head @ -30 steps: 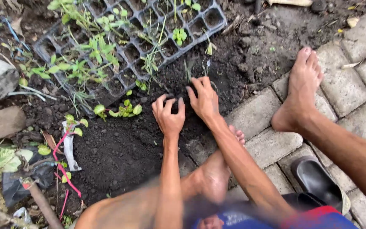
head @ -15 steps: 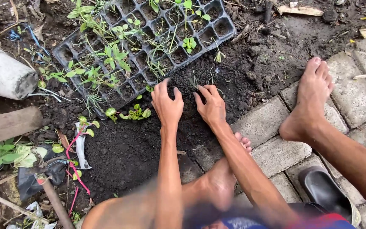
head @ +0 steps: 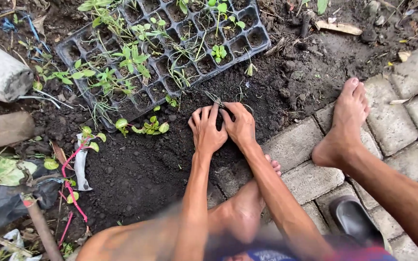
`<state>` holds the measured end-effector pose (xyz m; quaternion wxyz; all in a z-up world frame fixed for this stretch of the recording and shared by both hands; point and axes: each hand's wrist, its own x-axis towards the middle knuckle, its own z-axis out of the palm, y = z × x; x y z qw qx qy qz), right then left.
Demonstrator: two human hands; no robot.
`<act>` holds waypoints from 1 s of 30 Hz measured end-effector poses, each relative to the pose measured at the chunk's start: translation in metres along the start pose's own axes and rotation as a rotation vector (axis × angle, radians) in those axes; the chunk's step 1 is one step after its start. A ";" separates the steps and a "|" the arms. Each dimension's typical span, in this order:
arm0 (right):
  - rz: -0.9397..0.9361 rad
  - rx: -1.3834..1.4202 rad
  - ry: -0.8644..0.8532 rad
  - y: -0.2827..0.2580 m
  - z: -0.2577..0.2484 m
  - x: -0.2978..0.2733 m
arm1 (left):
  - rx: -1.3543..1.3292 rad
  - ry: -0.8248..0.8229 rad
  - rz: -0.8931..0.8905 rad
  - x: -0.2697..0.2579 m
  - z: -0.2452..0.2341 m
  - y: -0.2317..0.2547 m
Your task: Transplanting small seedlings from a nursery tray into a prepared row in the garden soil by hand.
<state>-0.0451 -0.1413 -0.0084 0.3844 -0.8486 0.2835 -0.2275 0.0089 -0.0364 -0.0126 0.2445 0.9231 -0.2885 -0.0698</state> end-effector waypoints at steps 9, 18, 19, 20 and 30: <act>-0.073 0.084 -0.023 -0.002 -0.006 0.001 | -0.096 0.322 -0.077 -0.006 -0.004 0.006; -0.066 0.134 -0.075 -0.084 -0.023 0.046 | -0.250 0.544 -0.045 -0.003 0.004 -0.006; -0.037 0.177 -0.157 -0.089 -0.024 0.053 | -0.215 0.575 -0.027 -0.002 0.005 -0.007; -0.009 0.219 -0.238 -0.094 -0.027 0.060 | -0.180 0.606 -0.010 -0.001 0.006 -0.007; 0.068 -0.320 -0.165 -0.029 -0.066 -0.012 | -0.092 0.036 0.157 -0.007 -0.029 0.011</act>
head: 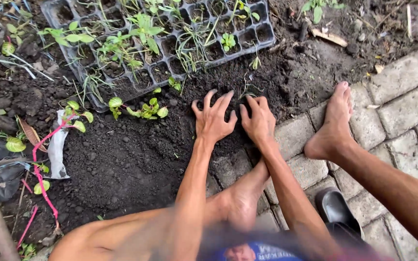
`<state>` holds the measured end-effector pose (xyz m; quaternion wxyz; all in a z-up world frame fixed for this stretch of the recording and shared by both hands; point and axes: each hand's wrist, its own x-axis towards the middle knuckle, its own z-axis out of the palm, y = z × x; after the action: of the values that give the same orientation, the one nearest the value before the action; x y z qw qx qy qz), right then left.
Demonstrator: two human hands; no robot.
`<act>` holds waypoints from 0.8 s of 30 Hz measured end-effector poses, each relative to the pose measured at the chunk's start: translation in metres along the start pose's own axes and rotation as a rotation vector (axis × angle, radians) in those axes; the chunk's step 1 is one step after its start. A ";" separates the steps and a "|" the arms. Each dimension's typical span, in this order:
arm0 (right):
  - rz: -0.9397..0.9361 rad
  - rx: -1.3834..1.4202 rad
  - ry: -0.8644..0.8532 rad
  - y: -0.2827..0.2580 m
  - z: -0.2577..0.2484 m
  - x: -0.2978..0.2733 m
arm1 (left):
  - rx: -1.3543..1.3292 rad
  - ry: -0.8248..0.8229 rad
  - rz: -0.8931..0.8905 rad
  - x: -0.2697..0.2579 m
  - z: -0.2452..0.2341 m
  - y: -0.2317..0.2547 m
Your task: Transplanting small seedlings from a nursery tray into a prepared row in the garden soil by hand.
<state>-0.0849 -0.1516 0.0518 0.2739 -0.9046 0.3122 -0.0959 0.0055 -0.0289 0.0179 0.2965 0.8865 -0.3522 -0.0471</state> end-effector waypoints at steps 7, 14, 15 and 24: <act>-0.174 -0.301 -0.023 0.025 0.022 0.014 | 0.011 -0.291 -0.083 0.021 0.004 -0.001; -0.432 -0.172 0.178 0.040 0.021 0.011 | -0.001 -0.237 -0.082 0.012 0.014 -0.004; -0.451 -0.167 0.165 0.041 0.023 0.009 | -0.001 -0.226 -0.102 0.006 0.014 -0.007; -0.537 0.208 0.100 0.037 0.026 0.007 | -0.018 -0.274 0.068 -0.044 -0.046 -0.046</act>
<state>-0.0897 -0.1688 0.0099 0.3143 -0.9161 0.0634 -0.2408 0.0134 0.0488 0.0247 0.2549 0.8568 -0.4185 -0.1606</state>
